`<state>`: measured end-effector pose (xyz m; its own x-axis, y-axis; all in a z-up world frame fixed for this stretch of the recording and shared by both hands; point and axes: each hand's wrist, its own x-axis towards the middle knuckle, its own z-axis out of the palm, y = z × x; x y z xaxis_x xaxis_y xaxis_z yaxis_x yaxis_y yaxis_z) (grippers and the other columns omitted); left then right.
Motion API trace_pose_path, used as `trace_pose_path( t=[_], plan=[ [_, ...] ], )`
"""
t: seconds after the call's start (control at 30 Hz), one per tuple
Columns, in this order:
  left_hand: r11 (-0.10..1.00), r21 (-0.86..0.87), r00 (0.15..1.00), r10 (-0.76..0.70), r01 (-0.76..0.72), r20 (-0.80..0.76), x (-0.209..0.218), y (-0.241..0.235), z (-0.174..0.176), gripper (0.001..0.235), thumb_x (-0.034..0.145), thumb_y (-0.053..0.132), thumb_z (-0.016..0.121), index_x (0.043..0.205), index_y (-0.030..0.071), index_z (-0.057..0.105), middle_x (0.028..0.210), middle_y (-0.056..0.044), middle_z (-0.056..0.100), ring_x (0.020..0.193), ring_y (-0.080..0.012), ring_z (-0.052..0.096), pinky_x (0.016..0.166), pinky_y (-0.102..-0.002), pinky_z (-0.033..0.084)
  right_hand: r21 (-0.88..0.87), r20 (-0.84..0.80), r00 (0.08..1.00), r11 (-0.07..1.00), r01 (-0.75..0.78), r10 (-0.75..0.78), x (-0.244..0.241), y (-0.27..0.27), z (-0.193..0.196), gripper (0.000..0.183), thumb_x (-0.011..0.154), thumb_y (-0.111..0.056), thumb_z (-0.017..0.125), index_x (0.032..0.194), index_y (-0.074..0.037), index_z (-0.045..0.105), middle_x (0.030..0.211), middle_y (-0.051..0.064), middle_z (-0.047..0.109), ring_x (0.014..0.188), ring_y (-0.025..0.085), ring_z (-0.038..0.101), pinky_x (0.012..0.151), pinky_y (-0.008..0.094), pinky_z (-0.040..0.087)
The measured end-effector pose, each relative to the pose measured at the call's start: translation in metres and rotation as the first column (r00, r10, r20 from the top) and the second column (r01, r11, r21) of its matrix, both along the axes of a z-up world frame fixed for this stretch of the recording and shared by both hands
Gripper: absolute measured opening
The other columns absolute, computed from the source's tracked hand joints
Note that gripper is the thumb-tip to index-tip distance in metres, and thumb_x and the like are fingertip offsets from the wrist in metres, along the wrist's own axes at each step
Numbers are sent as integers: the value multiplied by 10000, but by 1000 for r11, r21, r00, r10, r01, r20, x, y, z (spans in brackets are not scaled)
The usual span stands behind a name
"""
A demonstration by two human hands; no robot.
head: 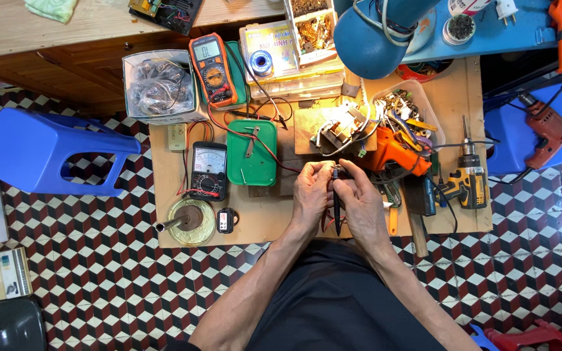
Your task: The person works at a cluttered workbench, handling a small motor assembly and testing it with a multimeter. They use a heat gun to apply heat to a wire connection and continue adjusting the motor and wires throughout the clip.
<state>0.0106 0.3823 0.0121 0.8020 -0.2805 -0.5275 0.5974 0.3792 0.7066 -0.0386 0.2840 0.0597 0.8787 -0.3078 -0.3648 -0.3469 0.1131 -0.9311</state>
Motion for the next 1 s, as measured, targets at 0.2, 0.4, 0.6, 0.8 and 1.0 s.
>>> trace_pose_path(
  t=[0.2,0.4,0.6,0.8,1.0],
  plan=[
    [994,-105,998,-3,-3,-59,2,3,2,192,1029,270,590,1056,84,548,678,42,521,457,-13,388,368,-201,282,52,-13,999,998,-33,33,0,-1,-2,471,1001,-110,557,1459,-9,510,962,88,722,786,104,683,712,248,599],
    [989,-148,1000,-28,28,-3,3,9,8,281,1006,300,656,1107,67,535,705,18,541,472,-13,391,384,-202,309,125,26,999,992,-22,19,2,2,-3,465,999,-106,532,1454,-18,485,971,75,719,776,98,682,673,253,608],
    [999,43,999,-9,7,38,1,3,8,331,943,271,720,1154,42,607,774,8,643,544,-22,495,442,-201,378,-25,52,999,1000,2,0,-3,2,-24,438,995,-105,594,1421,-10,558,914,5,686,794,36,624,683,201,539],
    [991,112,997,-79,80,-13,6,-2,5,287,921,256,740,1092,32,690,685,25,594,485,-32,461,407,-207,347,135,24,992,984,118,-122,-8,-2,-42,432,981,-77,618,1410,-40,588,829,-22,580,722,46,526,594,208,445],
    [995,-23,992,-103,102,-69,6,-23,-3,301,918,243,740,1097,19,649,733,-24,669,538,-61,548,444,-210,399,-21,-106,992,998,59,-61,-9,-21,-6,497,969,-187,609,1441,-81,495,867,-1,643,776,91,646,654,257,550]
  ],
)
